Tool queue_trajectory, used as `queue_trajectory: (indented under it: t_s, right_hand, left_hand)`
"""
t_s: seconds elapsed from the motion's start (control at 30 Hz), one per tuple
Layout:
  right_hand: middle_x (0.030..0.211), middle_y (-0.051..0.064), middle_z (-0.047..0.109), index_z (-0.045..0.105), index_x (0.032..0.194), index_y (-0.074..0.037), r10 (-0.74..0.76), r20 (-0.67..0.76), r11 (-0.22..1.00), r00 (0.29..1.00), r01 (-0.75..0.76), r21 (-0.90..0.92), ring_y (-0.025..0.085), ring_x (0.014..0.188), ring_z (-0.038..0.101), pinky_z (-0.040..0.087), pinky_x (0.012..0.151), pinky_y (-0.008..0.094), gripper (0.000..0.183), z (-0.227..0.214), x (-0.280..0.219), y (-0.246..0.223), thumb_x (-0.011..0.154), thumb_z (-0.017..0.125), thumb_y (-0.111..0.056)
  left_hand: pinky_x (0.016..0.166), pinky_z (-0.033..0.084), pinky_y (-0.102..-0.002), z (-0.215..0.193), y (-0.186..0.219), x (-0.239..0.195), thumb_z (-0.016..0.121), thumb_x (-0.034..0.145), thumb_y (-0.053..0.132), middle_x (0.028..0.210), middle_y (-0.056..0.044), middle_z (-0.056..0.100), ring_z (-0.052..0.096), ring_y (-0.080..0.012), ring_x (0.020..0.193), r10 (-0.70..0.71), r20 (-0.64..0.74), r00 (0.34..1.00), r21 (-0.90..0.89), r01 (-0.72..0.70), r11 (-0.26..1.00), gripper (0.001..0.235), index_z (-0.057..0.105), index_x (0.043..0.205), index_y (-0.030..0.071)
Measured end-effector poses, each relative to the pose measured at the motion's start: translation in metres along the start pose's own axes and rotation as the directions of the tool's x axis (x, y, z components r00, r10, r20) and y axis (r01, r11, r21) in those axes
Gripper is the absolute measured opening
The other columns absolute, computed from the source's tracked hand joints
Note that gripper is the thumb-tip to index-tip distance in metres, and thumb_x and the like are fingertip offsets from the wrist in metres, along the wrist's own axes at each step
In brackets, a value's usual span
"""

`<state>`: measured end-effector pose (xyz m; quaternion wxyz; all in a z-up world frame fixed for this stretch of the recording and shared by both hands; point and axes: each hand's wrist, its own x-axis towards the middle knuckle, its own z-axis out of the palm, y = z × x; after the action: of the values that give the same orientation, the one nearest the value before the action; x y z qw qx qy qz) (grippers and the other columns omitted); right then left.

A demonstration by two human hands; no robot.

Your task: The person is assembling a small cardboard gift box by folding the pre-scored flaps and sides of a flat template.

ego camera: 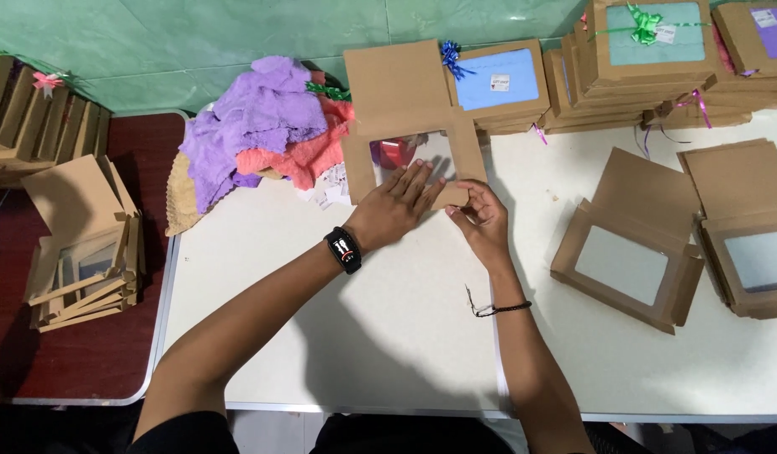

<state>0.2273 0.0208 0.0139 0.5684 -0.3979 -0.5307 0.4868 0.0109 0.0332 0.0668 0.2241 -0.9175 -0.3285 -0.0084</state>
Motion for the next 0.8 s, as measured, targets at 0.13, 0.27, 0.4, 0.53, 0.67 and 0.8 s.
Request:
queue_trajectory:
  t_s: [0.13,0.27,0.4,0.53,0.67,0.8]
  right_hand:
    - [0.11,0.007,0.067,0.062,0.131,-0.002,-0.015,-0.005,1.0,1.0,0.015,-0.009,0.012,0.106,0.067,0.057,0.089,0.026,0.047,-0.007,0.0,0.027,0.087,0.075,0.006]
    - [0.105,0.008,0.071,0.067,0.127,0.001,-0.01,-0.011,1.0,1.0,0.01,-0.015,0.01,0.103,0.066,0.058,0.088,0.027,0.037,-0.018,0.003,0.066,0.091,0.074,0.005]
    - [0.103,0.008,0.073,0.069,0.125,0.001,-0.018,-0.02,1.0,1.0,0.017,-0.011,0.009,0.102,0.066,0.057,0.089,0.027,0.035,-0.013,0.003,0.036,0.091,0.075,0.006]
    - [0.091,0.005,0.069,0.066,0.13,-0.001,0.002,-0.034,0.999,0.999,-0.001,0.039,0.007,0.084,0.066,0.057,0.082,0.026,0.041,-0.021,0.003,0.056,0.09,0.075,0.007]
    - [0.081,-0.001,0.06,0.054,0.143,0.0,-0.012,-0.058,0.991,0.998,0.019,0.132,0.005,0.079,0.066,0.057,0.083,0.022,0.059,-0.018,0.005,0.043,0.089,0.075,0.007]
    - [0.082,-0.001,0.064,0.06,0.136,0.0,0.045,-0.08,0.994,0.996,-0.037,0.104,0.003,0.077,0.064,0.053,0.077,0.017,0.044,-0.02,0.008,0.045,0.093,0.071,0.003]
  left_hand:
    - [0.118,0.034,-0.048,-0.001,0.001,0.001,0.054,0.101,0.017,0.151,-0.029,0.049,0.048,-0.041,0.142,0.032,-0.016,0.999,-0.03,-0.032,0.999,0.065,0.03,0.16,0.001]
    - [0.119,0.032,-0.046,-0.005,0.0,-0.001,0.054,0.103,0.022,0.154,-0.026,0.048,0.046,-0.037,0.144,0.024,0.015,1.0,-0.003,-0.024,1.0,0.067,0.027,0.161,0.001]
    - [0.121,0.029,-0.049,0.005,-0.004,-0.004,0.059,0.1,0.041,0.16,-0.027,0.038,0.036,-0.0403,0.149,-0.004,0.013,1.0,-0.002,0.004,1.0,0.081,0.026,0.161,0.001]
    - [0.121,0.028,-0.05,0.012,-0.006,-0.008,0.06,0.102,0.032,0.157,-0.025,0.043,0.038,-0.0391,0.148,-0.03,0.003,1.0,0.014,0.029,0.999,0.075,0.027,0.162,0.003]
    - [0.12,0.03,-0.049,0.017,-0.006,-0.01,0.061,0.103,0.033,0.156,-0.024,0.045,0.04,-0.0375,0.147,-0.036,-0.039,0.999,0.0,0.036,0.999,0.074,0.026,0.163,0.006]
    - [0.121,0.027,-0.049,0.014,-0.006,-0.014,0.059,0.104,0.033,0.158,-0.023,0.043,0.038,-0.0363,0.148,-0.064,-0.063,0.996,0.025,0.066,0.997,0.073,0.025,0.163,0.007]
